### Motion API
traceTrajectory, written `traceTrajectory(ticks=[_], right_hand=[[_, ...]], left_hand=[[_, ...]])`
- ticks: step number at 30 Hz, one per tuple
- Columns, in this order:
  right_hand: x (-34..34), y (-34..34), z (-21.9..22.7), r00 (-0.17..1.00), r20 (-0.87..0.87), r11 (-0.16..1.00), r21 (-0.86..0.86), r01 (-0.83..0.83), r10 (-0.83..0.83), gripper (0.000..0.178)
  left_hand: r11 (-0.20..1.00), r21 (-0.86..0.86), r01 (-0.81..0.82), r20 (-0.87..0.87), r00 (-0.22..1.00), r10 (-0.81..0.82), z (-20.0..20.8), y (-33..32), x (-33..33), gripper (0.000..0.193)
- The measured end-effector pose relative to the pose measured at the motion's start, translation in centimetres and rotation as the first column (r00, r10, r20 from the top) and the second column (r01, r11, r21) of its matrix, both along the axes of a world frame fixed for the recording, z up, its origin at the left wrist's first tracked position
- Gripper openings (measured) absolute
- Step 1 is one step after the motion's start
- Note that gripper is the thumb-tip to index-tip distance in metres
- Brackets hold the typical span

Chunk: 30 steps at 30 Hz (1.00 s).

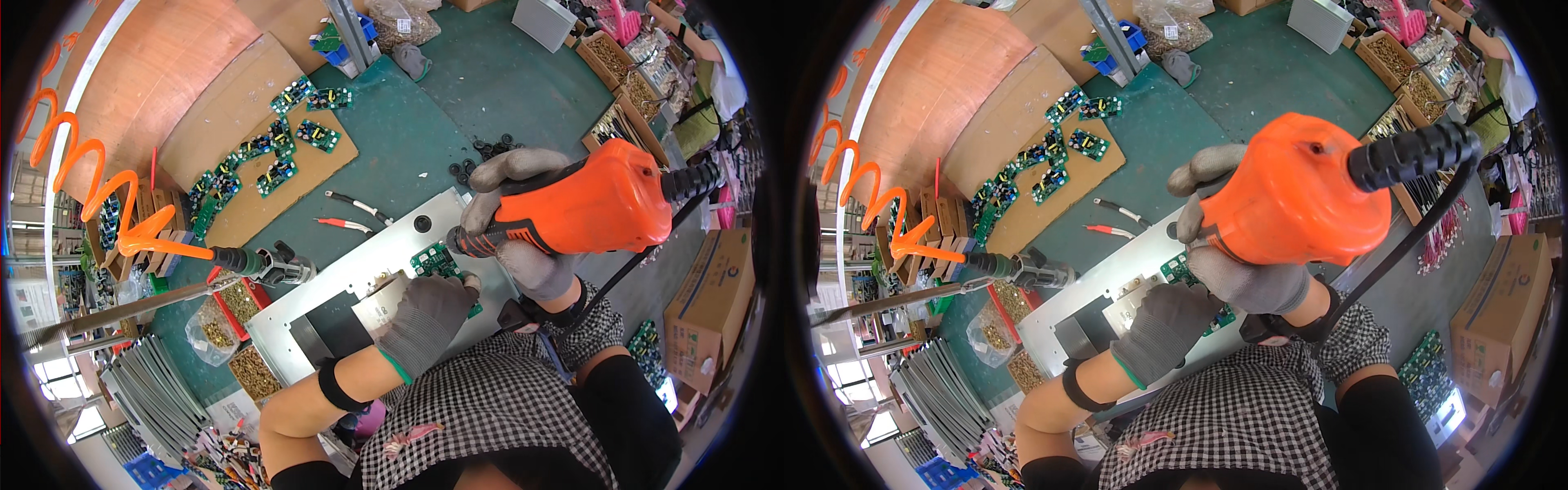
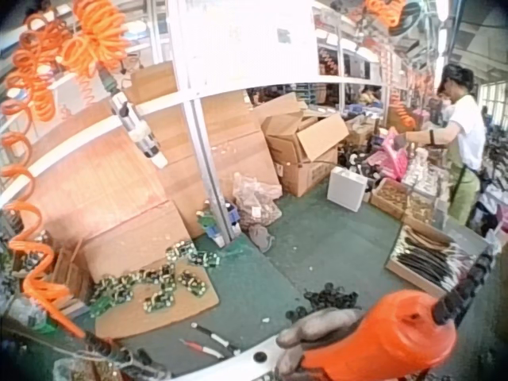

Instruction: Assembling electronic components onto a metal base plate using power tools.

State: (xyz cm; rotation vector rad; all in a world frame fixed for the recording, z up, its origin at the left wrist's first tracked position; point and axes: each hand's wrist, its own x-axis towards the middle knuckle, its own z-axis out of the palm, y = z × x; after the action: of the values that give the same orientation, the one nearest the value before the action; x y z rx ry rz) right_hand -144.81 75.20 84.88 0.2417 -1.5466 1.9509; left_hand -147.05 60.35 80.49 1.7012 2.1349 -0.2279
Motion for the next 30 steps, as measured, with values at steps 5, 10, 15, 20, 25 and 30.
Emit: traceTrajectory(ticks=[5, 10, 15, 20, 25, 30], right_hand=[[0.0, -0.7, 0.6, 0.992, 0.083, 0.995, 0.026, 0.093, -0.095, 0.044], [-0.4, -0.1, 0.7, 0.989, 0.119, 0.915, 0.402, 0.033, -0.089, 0.054], [-1.2, -1.6, 0.8, 0.996, 0.084, 0.915, 0.403, 0.002, -0.040, 0.043], [-1.1, -3.1, 0.0, 0.972, 0.225, 0.992, 0.119, 0.039, -0.065, 0.053], [-1.9, -3.4, -1.1, 0.976, 0.178, 0.989, 0.099, 0.107, -0.123, 0.052], [-1.4, -0.2, -0.7, 0.997, 0.082, 0.990, 0.138, -0.016, 0.004, 0.051]], left_hand=[[1.000, 0.001, -0.013, 0.025, 1.000, 0.013, 0.2, 0.0, 0.0, 0.027], [0.996, 0.081, -0.031, 0.002, 1.000, 0.031, 0.1, -0.3, -0.1, 0.018], [0.912, 0.404, -0.064, -0.038, 0.996, 0.087, -3.1, -1.3, 0.3, 0.014], [0.852, 0.489, -0.188, 0.065, 0.982, 0.179, -2.3, -0.8, 0.4, 0.010], [0.937, 0.342, -0.071, -0.035, 0.995, 0.088, -4.0, -1.1, 0.0, 0.010], [0.985, 0.115, -0.126, -0.068, 0.989, 0.134, 1.5, -0.3, -0.3, 0.017]])
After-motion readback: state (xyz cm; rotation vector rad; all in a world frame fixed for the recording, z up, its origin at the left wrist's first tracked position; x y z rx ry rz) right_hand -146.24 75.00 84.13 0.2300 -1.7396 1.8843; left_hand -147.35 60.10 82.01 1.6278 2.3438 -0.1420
